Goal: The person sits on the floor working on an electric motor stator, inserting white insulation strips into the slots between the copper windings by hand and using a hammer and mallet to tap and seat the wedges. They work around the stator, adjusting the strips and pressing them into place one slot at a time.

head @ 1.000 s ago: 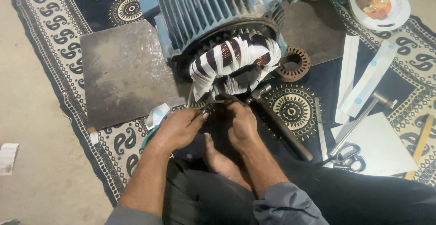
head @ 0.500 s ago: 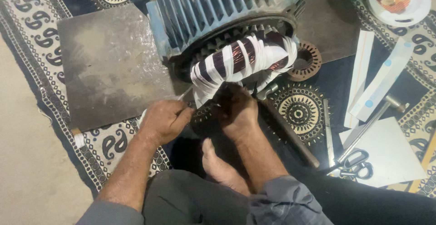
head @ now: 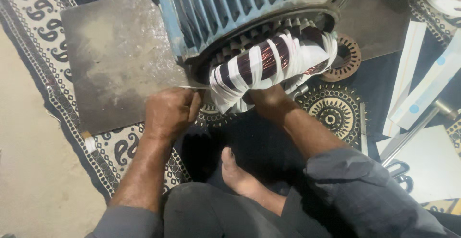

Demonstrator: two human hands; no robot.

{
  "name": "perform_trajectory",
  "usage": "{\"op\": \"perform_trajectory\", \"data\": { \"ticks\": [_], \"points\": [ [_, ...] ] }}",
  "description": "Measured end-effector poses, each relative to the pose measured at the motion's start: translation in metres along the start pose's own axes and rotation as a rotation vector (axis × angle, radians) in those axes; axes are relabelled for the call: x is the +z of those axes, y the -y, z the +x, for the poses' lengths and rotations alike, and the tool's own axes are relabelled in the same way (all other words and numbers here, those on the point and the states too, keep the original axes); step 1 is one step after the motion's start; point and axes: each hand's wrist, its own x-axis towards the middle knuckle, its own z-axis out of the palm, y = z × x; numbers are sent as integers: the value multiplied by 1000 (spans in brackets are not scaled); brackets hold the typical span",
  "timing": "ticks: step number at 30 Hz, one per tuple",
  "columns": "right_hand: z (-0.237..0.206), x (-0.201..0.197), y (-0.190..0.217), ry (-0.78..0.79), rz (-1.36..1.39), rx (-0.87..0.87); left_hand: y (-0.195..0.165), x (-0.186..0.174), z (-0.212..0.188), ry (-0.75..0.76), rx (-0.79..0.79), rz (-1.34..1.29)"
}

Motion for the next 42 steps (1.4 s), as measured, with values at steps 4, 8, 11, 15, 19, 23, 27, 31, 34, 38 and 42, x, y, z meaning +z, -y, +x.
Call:
{"op": "perform_trajectory", "data": {
  "ticks": [4, 8, 11, 15, 19, 23, 27, 31, 34, 38, 42],
  "points": [
    [0, -8, 16, -465, -287, -238, -7, -2, 7, 113, -146, 75],
    [-23, -24, 52, -313, 1197, 523, -29, -19, 3, 94, -211, 44],
    [-45, -26, 80, -515, 2018, 729, -54, -39, -10, 35, -255, -131],
    [-58, -19, 101, -657, 2253, 659, -87, -50, -19, 143, -425, -328],
    [-57, -11, 107, -728, 2296, 692, -107, -34, -13, 167, -429, -183],
    [-60, -8, 109, -747, 2217, 841, -113, -3, -6, 104, -486, -140],
    [-71, -2, 109, -613, 2328, 745, -108, 13, -10, 38, -372, -216],
    [-64, 10, 104, -475, 2322, 701, -103, 19, -11, 84, -407, -198],
    [-48, 18, 96, -545, 2308, 652, -100, 24, -9, 90, -416, -160],
    [-32, 23, 85, -632, 2055, 620, -94, 32, -9, 109, -396, -87],
    [-28, 18, 78, -624, 2010, 911, -86, 39, -10, 90, -379, -137]
  ]
}}
